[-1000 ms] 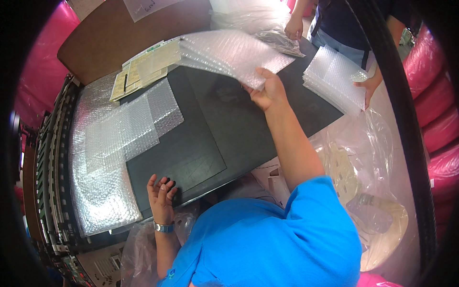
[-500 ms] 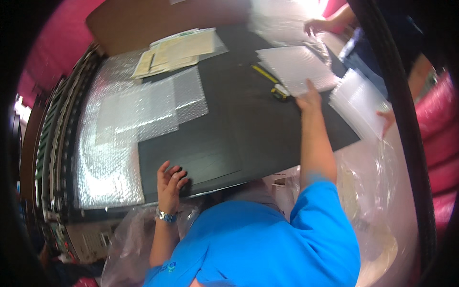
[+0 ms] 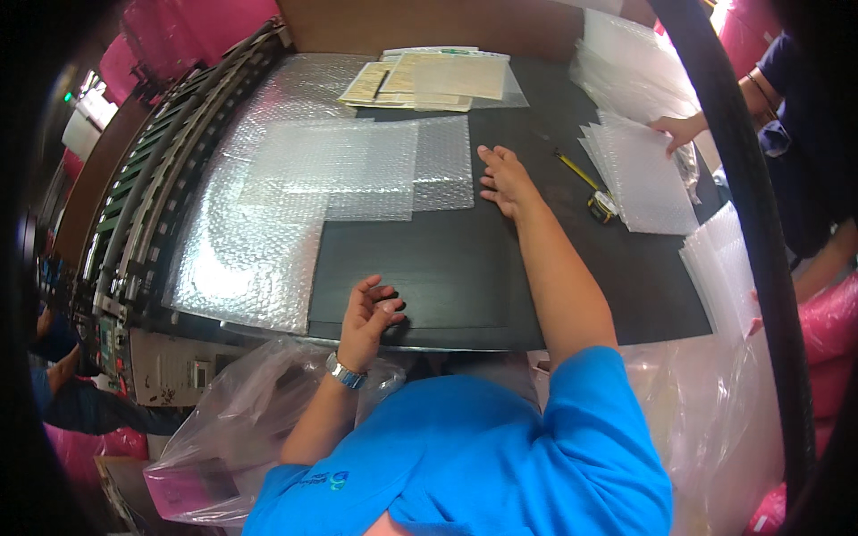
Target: The person repeatedly picks up bubble wrap sheets from a table, aligns them, and stacks them into a neat pile. They handle the sheets one by one, occasionally adjusting the stack to keep it even. A tape measure and other packaging materials are visible on the table.
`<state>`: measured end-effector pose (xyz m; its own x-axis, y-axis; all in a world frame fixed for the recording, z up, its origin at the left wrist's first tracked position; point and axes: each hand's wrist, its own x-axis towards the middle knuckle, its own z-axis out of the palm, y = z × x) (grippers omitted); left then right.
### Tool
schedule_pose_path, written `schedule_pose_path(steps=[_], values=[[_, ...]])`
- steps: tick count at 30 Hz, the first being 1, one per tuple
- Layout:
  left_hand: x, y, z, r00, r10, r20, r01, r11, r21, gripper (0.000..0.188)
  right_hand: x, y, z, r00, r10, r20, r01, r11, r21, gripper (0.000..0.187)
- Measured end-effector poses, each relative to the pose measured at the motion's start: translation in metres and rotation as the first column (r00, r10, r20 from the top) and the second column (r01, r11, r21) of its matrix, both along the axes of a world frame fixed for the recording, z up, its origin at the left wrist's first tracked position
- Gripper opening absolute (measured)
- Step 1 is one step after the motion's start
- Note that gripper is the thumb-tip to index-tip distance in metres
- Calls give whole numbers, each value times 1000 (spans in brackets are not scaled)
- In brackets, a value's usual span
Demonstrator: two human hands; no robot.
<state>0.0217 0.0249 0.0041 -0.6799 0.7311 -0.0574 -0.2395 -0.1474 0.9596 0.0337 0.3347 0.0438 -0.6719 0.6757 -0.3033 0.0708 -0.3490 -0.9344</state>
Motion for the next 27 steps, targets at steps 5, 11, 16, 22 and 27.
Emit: schedule_pose_path(steps=[5, 11, 16, 22, 27], values=[[3, 0, -5, 997, -12, -82, 12, 1000, 0, 47, -48, -13, -15, 972, 222, -70, -231, 961, -153, 65], [4, 0, -3, 998, -29, -60, 28, 999, -29, 48, -51, -56, -38, 940, 101, -326, -142, 984, -106, 65], [4, 1, -5, 993, -43, -108, 36, 997, -62, 45, -41, -55, -38, 921, 159, -355, -171, 985, -2, 75], [4, -1, 9, 997, -1, -77, -4, 998, -63, 38, -46, -50, -45, 902, 164, -399, -215, 973, -85, 71], [-57, -2, 60, 325, 141, -935, -422, 906, -10, 31, -45, -43, -48, 885, 175, -432, -256, 957, -136, 56]])
